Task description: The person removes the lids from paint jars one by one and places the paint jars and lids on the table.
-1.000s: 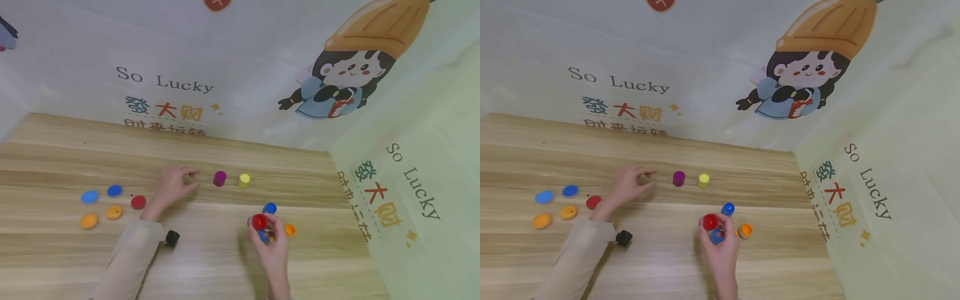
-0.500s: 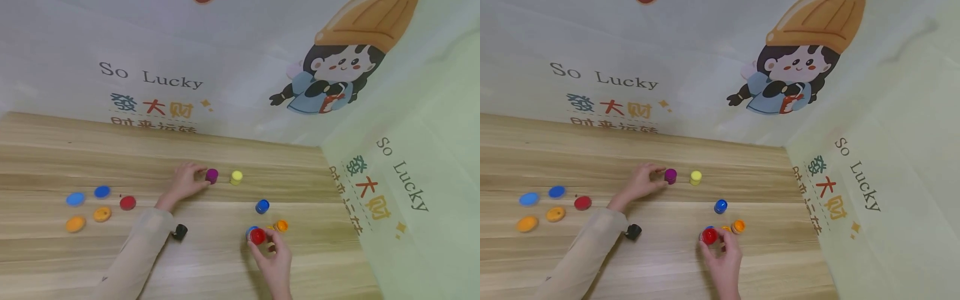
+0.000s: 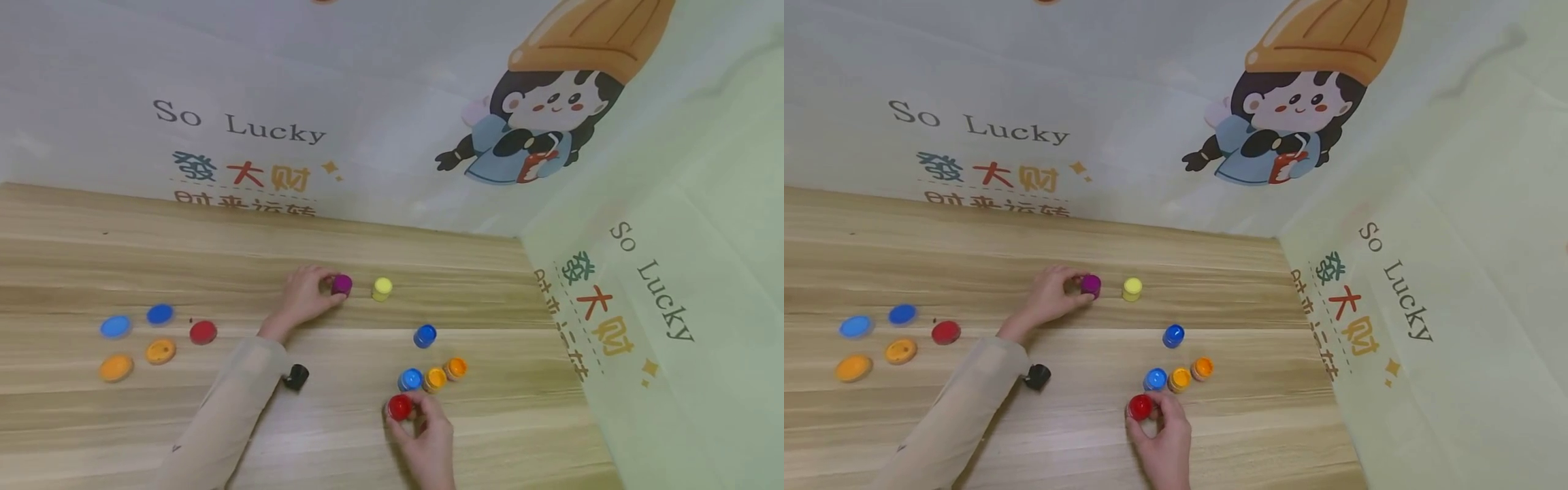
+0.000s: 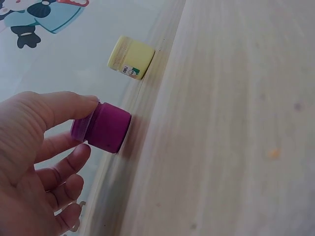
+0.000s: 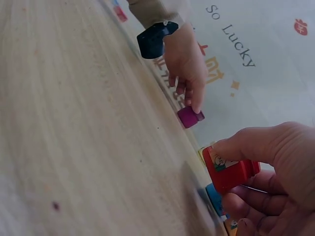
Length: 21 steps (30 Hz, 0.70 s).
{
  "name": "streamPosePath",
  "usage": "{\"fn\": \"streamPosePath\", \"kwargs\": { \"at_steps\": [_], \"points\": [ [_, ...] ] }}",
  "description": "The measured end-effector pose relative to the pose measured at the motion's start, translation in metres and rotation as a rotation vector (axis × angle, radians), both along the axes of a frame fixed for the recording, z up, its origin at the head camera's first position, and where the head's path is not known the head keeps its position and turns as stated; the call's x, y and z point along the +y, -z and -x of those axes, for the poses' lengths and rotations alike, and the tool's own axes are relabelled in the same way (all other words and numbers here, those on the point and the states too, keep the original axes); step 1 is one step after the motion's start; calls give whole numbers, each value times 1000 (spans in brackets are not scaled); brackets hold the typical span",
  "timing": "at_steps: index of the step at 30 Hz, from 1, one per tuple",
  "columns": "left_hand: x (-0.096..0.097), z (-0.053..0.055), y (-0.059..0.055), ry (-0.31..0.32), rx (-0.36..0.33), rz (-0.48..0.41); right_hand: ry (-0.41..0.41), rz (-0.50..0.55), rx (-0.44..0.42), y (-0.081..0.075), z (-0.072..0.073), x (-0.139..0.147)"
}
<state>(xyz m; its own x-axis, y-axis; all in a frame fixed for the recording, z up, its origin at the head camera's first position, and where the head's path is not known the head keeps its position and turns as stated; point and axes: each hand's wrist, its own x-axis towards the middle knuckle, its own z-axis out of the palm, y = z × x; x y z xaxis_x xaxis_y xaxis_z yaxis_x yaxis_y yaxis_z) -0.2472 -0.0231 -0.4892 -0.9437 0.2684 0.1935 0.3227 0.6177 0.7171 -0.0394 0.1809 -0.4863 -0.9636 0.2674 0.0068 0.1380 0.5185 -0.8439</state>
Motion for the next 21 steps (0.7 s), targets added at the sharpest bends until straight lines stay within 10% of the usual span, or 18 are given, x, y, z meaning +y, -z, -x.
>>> {"fn": "streamPosePath", "kwargs": {
  "at_steps": [21],
  "points": [
    [-1, 4, -2, 2, -7, -24, -21, -25, -103, 7, 3, 1]
  ]
}}
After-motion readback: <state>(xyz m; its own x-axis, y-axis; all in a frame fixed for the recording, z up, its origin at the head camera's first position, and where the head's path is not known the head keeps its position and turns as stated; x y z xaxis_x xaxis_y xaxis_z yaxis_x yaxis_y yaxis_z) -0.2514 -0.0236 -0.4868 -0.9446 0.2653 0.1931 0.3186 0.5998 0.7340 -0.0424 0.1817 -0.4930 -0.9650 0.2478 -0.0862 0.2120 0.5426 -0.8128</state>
